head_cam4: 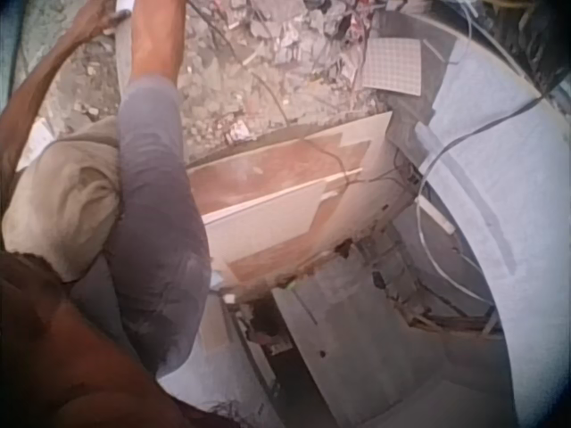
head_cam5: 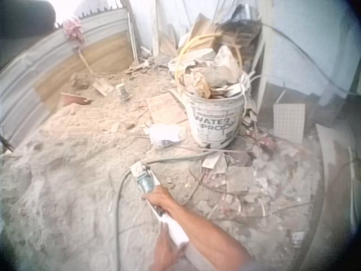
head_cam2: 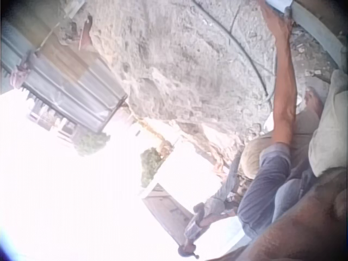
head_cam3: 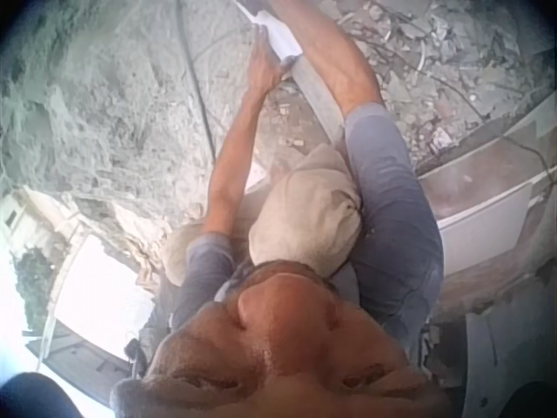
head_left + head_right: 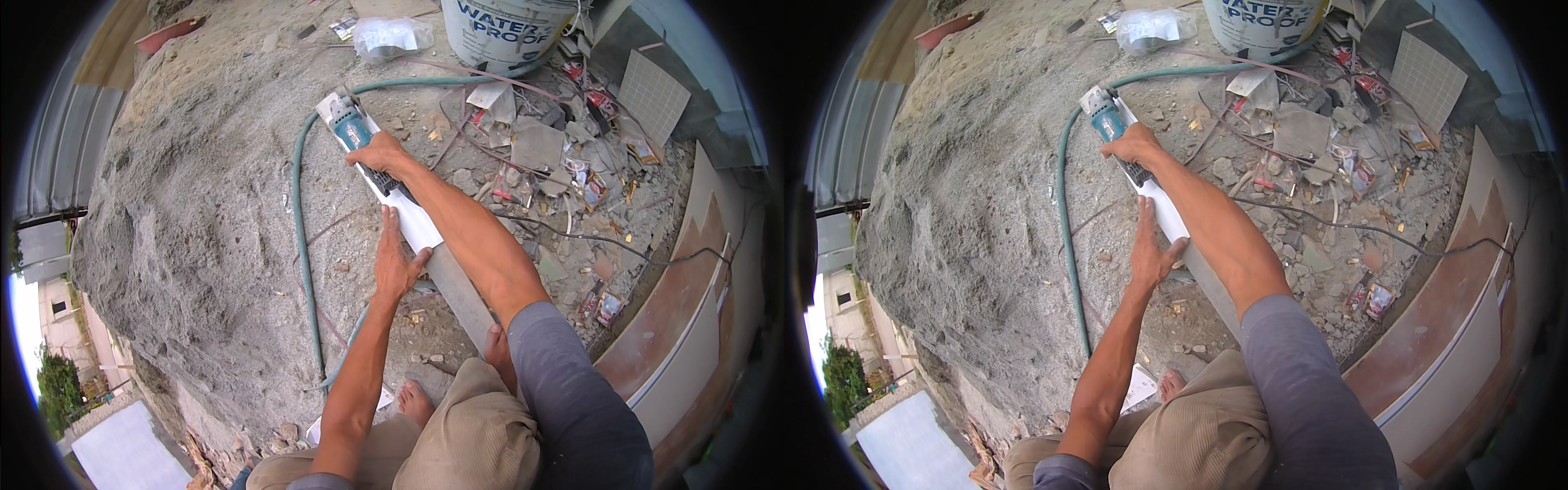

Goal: The person uses a manual tile cutter to score and snap a white plank, then carries the pieces outside. The person then uses an angle grinder to cut another white plank on the ground.

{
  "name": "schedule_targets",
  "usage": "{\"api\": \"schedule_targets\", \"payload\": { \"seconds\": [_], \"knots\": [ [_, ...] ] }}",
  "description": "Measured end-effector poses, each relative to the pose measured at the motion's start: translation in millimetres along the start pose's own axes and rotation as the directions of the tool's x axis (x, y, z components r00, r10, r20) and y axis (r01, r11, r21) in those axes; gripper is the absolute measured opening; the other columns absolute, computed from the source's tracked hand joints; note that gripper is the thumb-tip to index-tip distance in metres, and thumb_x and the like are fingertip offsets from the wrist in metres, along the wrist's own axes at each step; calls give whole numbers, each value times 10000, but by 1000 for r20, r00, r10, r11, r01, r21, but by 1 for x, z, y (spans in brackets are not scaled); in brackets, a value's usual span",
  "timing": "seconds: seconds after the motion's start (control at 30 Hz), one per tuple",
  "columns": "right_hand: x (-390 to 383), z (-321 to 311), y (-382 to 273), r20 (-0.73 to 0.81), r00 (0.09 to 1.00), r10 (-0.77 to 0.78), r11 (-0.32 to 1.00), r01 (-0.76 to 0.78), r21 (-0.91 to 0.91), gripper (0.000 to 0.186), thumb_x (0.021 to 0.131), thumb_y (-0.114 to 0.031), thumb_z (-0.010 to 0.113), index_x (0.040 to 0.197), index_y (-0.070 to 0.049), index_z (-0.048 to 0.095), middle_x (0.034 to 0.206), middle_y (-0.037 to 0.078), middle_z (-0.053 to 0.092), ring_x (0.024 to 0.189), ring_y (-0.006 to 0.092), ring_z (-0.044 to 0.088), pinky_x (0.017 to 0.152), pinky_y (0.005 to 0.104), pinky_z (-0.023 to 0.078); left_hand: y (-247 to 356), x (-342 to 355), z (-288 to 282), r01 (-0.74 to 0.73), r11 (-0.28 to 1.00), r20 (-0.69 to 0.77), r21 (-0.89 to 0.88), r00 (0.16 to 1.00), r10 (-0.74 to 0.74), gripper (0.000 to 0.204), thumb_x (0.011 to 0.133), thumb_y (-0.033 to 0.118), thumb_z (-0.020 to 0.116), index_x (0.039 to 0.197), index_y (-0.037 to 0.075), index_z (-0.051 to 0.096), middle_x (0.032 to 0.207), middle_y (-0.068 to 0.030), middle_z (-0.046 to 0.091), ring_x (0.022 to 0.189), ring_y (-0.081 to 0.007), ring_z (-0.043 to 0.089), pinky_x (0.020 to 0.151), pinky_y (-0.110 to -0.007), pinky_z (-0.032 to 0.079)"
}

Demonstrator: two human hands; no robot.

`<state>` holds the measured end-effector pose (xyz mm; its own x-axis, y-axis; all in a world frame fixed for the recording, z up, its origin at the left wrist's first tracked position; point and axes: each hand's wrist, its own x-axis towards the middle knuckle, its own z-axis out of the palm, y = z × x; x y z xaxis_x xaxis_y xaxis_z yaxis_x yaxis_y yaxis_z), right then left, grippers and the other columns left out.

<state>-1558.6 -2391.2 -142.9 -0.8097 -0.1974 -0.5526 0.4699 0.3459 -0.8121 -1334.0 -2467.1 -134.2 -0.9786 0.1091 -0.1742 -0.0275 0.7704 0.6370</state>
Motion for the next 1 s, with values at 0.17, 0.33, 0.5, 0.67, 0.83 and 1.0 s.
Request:
{"api": "schedule_targets", "payload": {
  "seconds": [0.17,0.33,0.5,0.67,0.83,1.0],
  "knots": [
    [-5,4,4,-64,996,-61,998,63,23,481,622,-318,881,879,60,734,901,188,725,754,252,692,688,346,544,1,0,-4,39,999,21,-13,999,-39,1108,770,271,837,1620,6,179,1697,-220,175,1519,-395,313,1225,-446,321],
    [3,6,15,-67,996,-58,998,59,22,469,620,-309,876,868,62,731,892,187,723,738,245,687,670,350,543,6,2,-5,52,998,14,-42,999,-52,1110,746,250,862,1612,9,212,1688,-211,218,1510,-384,332,1231,-443,310],
    [-3,6,16,-70,996,-58,998,59,19,463,621,-298,875,873,64,736,895,189,725,742,246,691,669,349,545,8,2,-7,66,996,15,-66,998,-65,1101,737,247,869,1606,7,236,1680,-215,240,1505,-387,341,1232,-446,306],
    [-10,6,15,-61,996,-59,997,62,43,478,621,-306,885,893,63,747,920,187,735,751,250,698,683,340,548,8,1,-7,67,998,-7,7,998,-66,1066,738,268,863,1592,13,279,1690,-183,234,1469,-381,392,1199,-443,354],
    [-16,3,16,-62,998,-33,999,35,34,474,624,-310,890,890,56,748,915,178,734,754,247,696,687,343,547,10,2,-9,94,995,19,-42,995,-93,1097,721,263,881,1592,1,267,1676,-212,255,1499,-385,352,1228,-449,314],
    [-22,2,17,-26,1000,-12,999,13,53,476,624,-318,888,882,53,740,900,180,728,750,246,691,679,349,545,8,2,-9,96,995,9,-36,995,-96,1091,710,274,888,1578,-3,289,1677,-202,259,1495,-380,362,1224,-453,323]
  ]
}}
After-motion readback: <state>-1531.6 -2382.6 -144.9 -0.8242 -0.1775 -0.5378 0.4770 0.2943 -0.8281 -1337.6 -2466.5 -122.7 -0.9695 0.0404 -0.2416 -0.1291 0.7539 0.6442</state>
